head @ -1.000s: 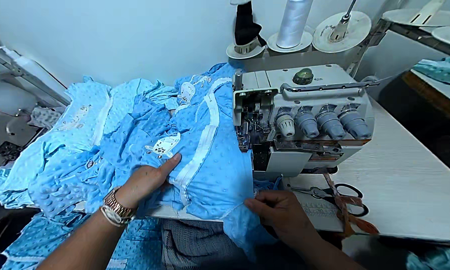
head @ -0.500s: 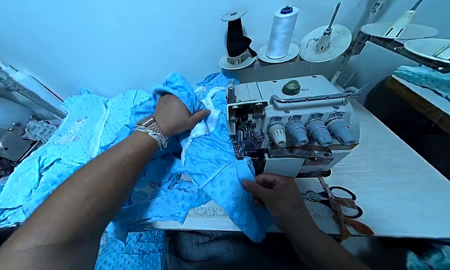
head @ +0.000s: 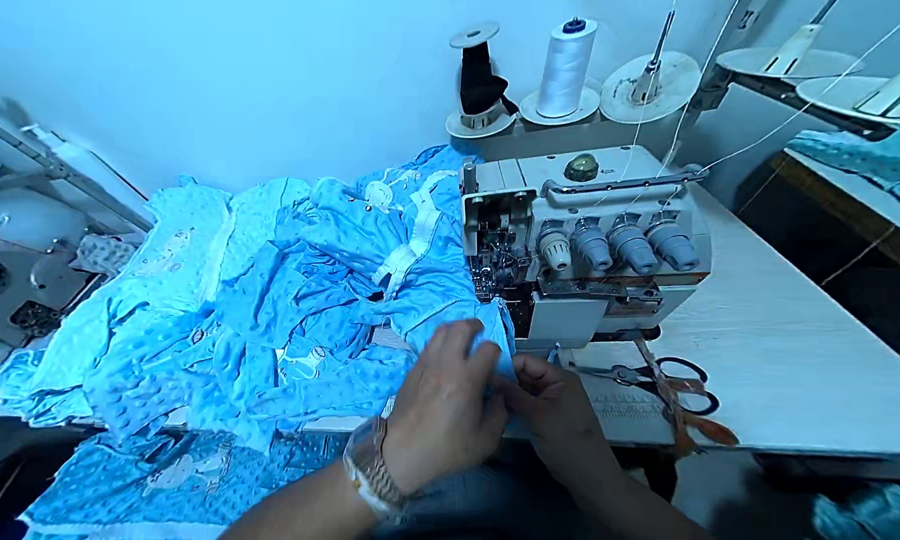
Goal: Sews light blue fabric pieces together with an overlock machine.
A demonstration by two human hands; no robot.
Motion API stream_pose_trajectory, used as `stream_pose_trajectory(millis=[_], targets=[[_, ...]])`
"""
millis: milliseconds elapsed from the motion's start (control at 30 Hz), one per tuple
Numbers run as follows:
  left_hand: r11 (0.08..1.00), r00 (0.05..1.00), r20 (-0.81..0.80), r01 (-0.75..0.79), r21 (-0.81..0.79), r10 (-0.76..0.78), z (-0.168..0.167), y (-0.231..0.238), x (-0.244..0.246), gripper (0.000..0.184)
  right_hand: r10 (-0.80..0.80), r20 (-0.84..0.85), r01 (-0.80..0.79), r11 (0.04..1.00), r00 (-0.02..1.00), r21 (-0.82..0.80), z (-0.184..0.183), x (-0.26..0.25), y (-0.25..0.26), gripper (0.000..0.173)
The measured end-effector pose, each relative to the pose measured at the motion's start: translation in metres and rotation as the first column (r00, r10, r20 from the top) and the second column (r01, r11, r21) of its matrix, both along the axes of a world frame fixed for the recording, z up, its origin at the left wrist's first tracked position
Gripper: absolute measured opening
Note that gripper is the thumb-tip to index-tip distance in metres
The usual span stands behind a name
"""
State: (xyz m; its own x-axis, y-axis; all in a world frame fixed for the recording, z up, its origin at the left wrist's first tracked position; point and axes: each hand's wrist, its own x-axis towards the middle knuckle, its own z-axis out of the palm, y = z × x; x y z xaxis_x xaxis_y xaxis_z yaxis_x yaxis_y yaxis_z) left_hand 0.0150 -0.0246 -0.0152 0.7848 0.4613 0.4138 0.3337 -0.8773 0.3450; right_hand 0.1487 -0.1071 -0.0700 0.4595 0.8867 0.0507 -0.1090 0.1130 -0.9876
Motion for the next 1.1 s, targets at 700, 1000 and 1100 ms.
stream_pose_trajectory(millis=[700,1000,1100], targets=[[0.962,0.985,0.026,-0.174,0.211,0.172,-0.017,0.025,-0.004,0.021,-0.143,0.802,0.446,0.88,0.58,-0.165,0.0,0.246,-0.004,0.041],[0.918,0.961,0.045,-0.275,0.285,0.274,-0.03,0.028,0.004,0.035,0.036,0.917,0.719,0.61,0.396,-0.334,-0.002,0.226,-0.012,0.022],[0.925,0.966,0.051,-0.256,0.282,0.252,-0.031,0.028,-0.004,0.028,0.079,0.921,0.703,0.623,0.381,-0.344,0.006,0.184,-0.073,0.027]])
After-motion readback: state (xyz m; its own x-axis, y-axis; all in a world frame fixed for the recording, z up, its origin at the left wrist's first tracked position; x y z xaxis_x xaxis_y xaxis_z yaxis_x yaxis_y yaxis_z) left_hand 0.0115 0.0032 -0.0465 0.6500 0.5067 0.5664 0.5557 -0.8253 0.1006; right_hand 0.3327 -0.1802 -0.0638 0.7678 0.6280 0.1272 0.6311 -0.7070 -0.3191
